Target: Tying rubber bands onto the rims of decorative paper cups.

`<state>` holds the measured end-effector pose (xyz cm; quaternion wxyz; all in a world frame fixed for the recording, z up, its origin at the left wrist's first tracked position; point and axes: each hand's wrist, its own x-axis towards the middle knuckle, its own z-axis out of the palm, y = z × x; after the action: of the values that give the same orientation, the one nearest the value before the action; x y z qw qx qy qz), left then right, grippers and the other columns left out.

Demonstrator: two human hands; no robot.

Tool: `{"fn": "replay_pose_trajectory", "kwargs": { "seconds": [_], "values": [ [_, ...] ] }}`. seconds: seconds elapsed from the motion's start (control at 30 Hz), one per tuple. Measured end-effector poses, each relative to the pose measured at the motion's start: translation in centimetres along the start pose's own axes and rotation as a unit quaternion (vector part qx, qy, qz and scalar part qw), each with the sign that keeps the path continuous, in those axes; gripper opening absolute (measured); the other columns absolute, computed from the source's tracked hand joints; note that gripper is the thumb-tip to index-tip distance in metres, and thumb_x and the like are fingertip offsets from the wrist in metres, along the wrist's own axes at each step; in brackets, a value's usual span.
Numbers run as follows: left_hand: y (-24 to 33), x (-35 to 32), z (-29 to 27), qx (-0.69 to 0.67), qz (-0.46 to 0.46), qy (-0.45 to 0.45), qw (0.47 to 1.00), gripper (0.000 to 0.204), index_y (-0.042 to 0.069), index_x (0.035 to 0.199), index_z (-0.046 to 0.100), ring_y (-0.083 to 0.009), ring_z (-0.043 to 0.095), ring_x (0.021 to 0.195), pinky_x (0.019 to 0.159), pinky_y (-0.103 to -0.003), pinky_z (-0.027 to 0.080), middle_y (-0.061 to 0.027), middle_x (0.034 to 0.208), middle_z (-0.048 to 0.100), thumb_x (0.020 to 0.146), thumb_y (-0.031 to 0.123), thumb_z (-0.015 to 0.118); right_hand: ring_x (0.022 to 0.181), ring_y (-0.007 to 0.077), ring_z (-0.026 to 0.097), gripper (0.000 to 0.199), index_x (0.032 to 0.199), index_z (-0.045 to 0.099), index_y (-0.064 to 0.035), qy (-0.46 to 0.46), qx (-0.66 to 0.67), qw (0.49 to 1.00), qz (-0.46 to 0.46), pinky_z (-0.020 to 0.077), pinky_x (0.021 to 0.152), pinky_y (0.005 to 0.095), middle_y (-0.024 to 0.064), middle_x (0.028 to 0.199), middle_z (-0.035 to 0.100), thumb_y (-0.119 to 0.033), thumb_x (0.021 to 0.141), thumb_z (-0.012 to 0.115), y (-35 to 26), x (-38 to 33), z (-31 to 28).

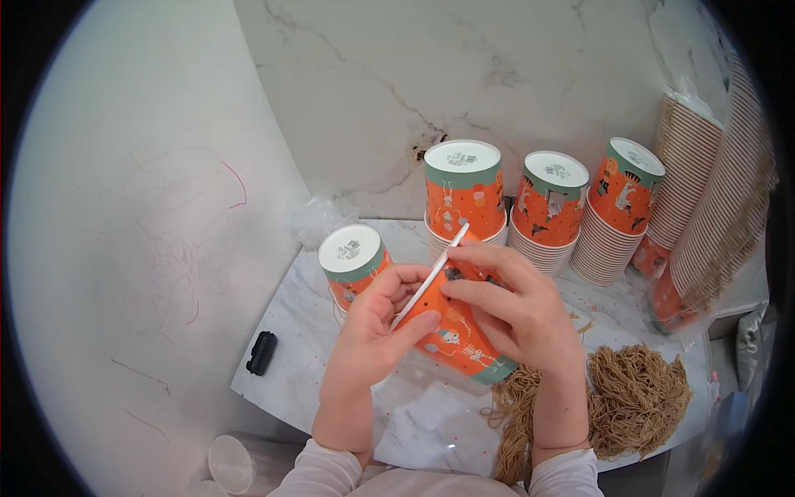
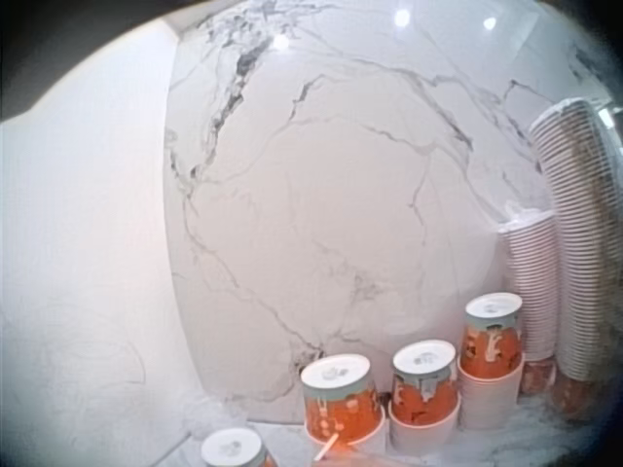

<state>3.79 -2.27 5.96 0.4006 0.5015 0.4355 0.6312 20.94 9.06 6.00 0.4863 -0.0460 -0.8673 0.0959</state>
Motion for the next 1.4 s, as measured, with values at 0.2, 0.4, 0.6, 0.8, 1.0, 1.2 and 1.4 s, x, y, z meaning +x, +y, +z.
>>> {"fn": "replay_pose_trajectory", "kwargs": {
  "seconds": [0.2,0.4,0.6,0.8,1.0,1.2,1.4],
  "values": [
    [-0.5,0.2,0.0,0.028,0.014,0.013,0.999,0.042,-0.003,0.128,0.052,-0.0121,0.061,0.108,0.087,-0.026,0.057,-0.0092,0.119,0.062,0.089,-0.002,0.067,0.109,0.0297,0.066,0.027,0.101,0.070,-0.0081,-0.001,0.006,1.000,0.009,0.0577,0.082,0.0370,0.0109,0.124,0.063,0.001,0.076,0.070,0.3,0.0,0.3],
    [-0.2,0.1,0.5,0.048,0.023,0.018,0.998,0.038,-0.002,0.127,0.052,-0.0136,0.060,0.112,0.093,-0.028,0.054,-0.0094,0.121,0.062,0.091,-0.007,0.063,0.106,0.0295,0.067,0.026,0.101,0.069,-0.0083,0.012,-0.018,1.000,-0.008,0.0583,0.079,0.0368,0.0106,0.123,0.064,-0.002,0.076,0.072,0.0,0.2,0.1],
    [-0.9,0.2,0.7,0.080,0.058,0.035,0.994,0.038,-0.003,0.126,0.053,-0.0137,0.062,0.110,0.094,-0.028,0.054,-0.0088,0.120,0.063,0.090,-0.007,0.064,0.106,0.0292,0.068,0.024,0.099,0.068,-0.0079,0.019,-0.044,0.999,0.005,0.0584,0.078,0.0371,0.0110,0.123,0.064,-0.004,0.076,0.072,-0.4,0.3,0.5],
    [-0.9,0.7,0.0,0.004,0.025,0.004,1.000,0.037,-0.004,0.125,0.056,-0.0137,0.065,0.106,0.092,-0.028,0.055,-0.0094,0.116,0.066,0.089,-0.004,0.069,0.108,0.0305,0.067,0.025,0.100,0.068,-0.0079,0.037,-0.029,0.999,0.000,0.0583,0.079,0.0375,0.0109,0.120,0.065,-0.004,0.077,0.072,-0.2,0.2,0.3],
    [-1.3,1.3,-1.1,-0.086,-0.013,-0.035,0.996,0.035,-0.005,0.117,0.060,-0.0134,0.068,0.097,0.088,-0.028,0.057,-0.0091,0.108,0.069,0.085,-0.003,0.075,0.108,0.0327,0.068,0.022,0.098,0.066,-0.0044,0.051,0.002,0.999,-0.015,0.0580,0.081,0.0395,0.0118,0.115,0.067,0.003,0.078,0.070,0.1,0.4,0.8],
    [-2.0,1.4,-1.8,-0.086,-0.015,-0.032,0.996,0.031,-0.002,0.109,0.061,-0.0129,0.069,0.092,0.085,-0.028,0.058,-0.0082,0.102,0.070,0.083,-0.004,0.077,0.109,0.0342,0.068,0.025,0.099,0.062,-0.0033,0.073,0.057,0.995,0.032,0.0578,0.083,0.0411,0.0132,0.116,0.068,0.007,0.077,0.069,0.0,0.2,0.9],
    [-1.2,1.8,0.0,-0.157,-0.018,0.036,0.987,0.016,0.000,0.098,0.062,-0.0130,0.070,0.085,0.079,-0.026,0.057,-0.0080,0.098,0.071,0.088,0.000,0.075,0.112,0.0344,0.067,0.024,0.099,0.062,-0.0031,0.066,0.022,0.998,0.006,0.0579,0.083,0.0409,0.0125,0.116,0.068,0.007,0.077,0.068,0.3,0.1,0.8]
  ]
}}
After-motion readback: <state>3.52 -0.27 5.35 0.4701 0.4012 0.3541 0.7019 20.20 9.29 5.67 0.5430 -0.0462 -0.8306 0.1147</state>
